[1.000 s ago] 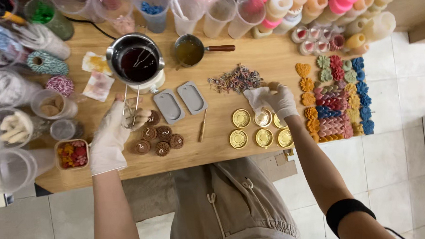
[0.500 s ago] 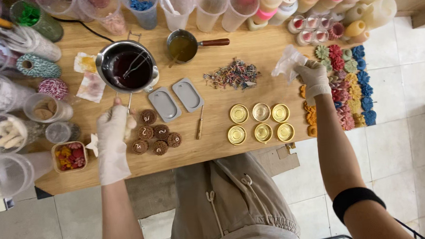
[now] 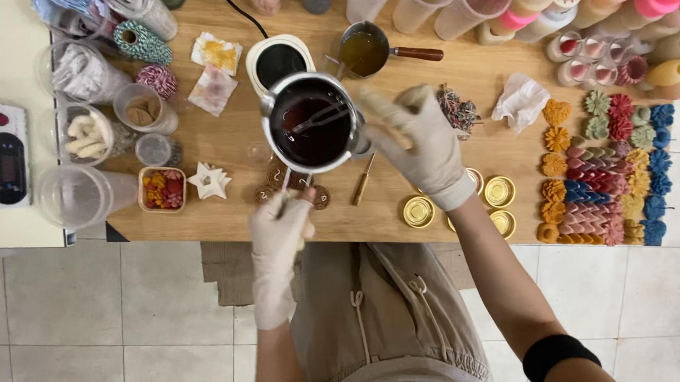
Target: The person pours dark red liquid wax from a small metal pitcher into a silicone mold and several small decorative tins.
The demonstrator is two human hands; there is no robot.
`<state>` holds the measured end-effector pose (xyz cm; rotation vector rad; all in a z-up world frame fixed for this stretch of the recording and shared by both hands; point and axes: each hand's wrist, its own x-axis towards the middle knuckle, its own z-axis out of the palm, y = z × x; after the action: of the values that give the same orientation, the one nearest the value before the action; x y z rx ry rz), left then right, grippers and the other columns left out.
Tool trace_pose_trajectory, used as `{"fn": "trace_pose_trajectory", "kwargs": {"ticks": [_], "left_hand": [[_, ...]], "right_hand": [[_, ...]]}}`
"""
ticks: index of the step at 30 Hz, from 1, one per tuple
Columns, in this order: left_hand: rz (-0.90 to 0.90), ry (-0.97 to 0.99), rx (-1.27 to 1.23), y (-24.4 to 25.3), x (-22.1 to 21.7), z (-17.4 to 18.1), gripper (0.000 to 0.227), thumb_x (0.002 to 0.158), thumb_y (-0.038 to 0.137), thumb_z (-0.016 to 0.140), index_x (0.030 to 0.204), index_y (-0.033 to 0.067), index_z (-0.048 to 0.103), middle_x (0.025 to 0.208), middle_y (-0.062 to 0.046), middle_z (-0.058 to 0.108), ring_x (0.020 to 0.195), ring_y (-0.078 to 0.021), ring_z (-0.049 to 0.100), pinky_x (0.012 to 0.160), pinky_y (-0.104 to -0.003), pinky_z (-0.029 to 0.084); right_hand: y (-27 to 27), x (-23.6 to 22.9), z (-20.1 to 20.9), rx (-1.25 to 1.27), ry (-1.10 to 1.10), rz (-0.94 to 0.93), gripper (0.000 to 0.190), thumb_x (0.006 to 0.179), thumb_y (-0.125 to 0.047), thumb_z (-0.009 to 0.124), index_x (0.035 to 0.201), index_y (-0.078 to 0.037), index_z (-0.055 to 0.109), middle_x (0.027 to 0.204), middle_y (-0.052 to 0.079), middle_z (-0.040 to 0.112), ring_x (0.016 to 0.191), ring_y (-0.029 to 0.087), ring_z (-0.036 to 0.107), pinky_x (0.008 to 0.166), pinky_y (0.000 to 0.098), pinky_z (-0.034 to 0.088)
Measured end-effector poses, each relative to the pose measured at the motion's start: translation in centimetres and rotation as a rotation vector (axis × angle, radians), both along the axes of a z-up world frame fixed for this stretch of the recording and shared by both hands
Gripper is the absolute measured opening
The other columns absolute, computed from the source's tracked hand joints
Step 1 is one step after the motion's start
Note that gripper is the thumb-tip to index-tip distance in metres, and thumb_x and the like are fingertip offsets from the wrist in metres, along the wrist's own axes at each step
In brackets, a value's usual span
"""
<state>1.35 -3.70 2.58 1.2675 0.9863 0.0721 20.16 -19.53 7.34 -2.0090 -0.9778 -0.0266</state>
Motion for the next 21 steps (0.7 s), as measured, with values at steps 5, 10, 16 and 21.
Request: {"fn": "trace_pose_trajectory", "kwargs": {"ticks": [5,10,16,21], "left_hand": [[0.015,-0.031,-0.027,-2.4,-0.9,-0.8,0.012,0.091,0.013,0.073,0.099,0.0057,0.077,0.06,0.005,0.057,0.044,-0.0029,0.049,0.035,-0.021,0.029],[0.022,0.005,-0.064,-4.2,-1.2,-2.0,0.011,0.092,0.012,0.074,0.099,0.0045,0.077,0.062,0.005,0.056,0.045,-0.0032,0.05,0.036,-0.021,0.031],[0.121,-0.033,-0.126,-4.4,-2.6,-2.8,0.016,0.089,0.007,0.071,0.105,0.0041,0.076,0.066,0.007,0.058,0.046,-0.0028,0.05,0.036,-0.02,0.03],[0.179,0.074,-0.035,-3.1,-5.1,-3.1,0.013,0.091,0.007,0.073,0.103,0.0026,0.074,0.063,-0.002,0.064,0.043,-0.0063,0.054,0.034,-0.021,0.032]], "right_hand": [[2.1,1.6,1.2,-0.438,-0.548,0.105,0.056,0.074,-0.035,0.087,0.127,-0.02,0.074,0.099,0.008,0.054,0.093,0.027,0.057,0.074,0.041,0.043],[0.3,1.9,-0.7,-0.403,-0.354,0.13,0.042,0.08,-0.034,0.087,0.118,-0.02,0.075,0.098,0.006,0.054,0.091,0.024,0.057,0.078,0.041,0.044],[-1.3,2.6,-9.1,-0.058,0.371,-0.199,0.016,0.1,-0.019,0.072,0.113,-0.01,0.07,0.097,0.005,0.069,0.079,0.018,0.063,0.071,0.0322,0.054],[0.6,2.4,-16.6,-0.239,0.257,-0.074,0.018,0.097,-0.016,0.069,0.111,-0.007,0.074,0.106,0.013,0.075,0.091,0.022,0.071,0.084,0.0338,0.058]]}}
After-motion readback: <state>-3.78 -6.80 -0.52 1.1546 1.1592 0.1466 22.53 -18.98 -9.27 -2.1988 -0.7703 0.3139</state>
